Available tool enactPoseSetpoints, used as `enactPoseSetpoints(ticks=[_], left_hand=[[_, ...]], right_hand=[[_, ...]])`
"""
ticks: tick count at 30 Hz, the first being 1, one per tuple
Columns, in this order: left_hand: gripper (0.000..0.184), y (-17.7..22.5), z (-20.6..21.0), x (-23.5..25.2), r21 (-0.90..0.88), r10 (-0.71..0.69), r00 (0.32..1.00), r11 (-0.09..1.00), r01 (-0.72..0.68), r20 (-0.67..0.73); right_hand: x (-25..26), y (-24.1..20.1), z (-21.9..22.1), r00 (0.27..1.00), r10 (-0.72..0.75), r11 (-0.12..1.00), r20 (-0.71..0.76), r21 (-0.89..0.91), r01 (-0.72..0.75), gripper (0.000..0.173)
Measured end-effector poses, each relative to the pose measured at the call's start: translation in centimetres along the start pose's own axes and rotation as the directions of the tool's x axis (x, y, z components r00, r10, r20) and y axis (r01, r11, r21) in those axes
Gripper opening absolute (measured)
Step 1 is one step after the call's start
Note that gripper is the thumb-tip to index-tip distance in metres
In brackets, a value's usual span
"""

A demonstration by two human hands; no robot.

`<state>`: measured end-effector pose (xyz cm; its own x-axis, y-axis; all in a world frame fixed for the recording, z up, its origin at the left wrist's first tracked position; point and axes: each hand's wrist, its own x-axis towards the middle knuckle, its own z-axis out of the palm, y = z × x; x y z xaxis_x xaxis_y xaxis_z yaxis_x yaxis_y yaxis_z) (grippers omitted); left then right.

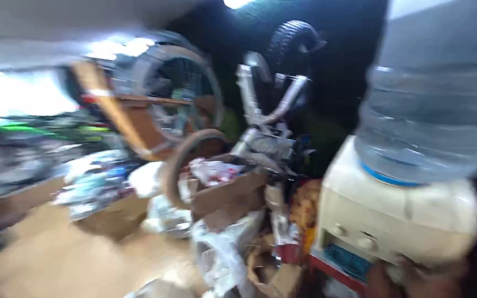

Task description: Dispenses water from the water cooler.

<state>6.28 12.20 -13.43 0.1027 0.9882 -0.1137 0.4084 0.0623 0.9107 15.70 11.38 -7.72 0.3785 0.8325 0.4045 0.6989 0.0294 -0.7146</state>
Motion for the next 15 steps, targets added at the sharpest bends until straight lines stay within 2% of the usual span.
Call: enactPoseSetpoints(ticks=[3,5,8,15], left_hand=[[0.064,-1.8,0.7,1.2,-0.056,0.067,0.997,0.996,-0.070,-0.041],[0.066,-3.0,1.6,2.1,-0.120,0.140,0.985,0.981,-0.152,-0.103],[0.070,-4.2,2.4,2.4,-0.150,0.146,0.982,0.975,-0.164,-0.119],[0.073,-5.8,2.6,2.7,-0.189,0.143,0.976,0.967,-0.174,-0.166]], right_hand=[[0.5,-0.5,0.5,0.987,0.146,0.987,-0.062,-0.052,-0.150,0.116],[1.0,-0.4,0.6,0.981,0.190,0.978,-0.049,-0.079,-0.193,0.115],[1.0,-0.4,0.2,0.972,0.232,0.969,-0.021,-0.076,-0.233,0.113],[0.8,0.3,0.8,0.978,0.191,0.978,-0.080,-0.067,-0.197,0.112]])
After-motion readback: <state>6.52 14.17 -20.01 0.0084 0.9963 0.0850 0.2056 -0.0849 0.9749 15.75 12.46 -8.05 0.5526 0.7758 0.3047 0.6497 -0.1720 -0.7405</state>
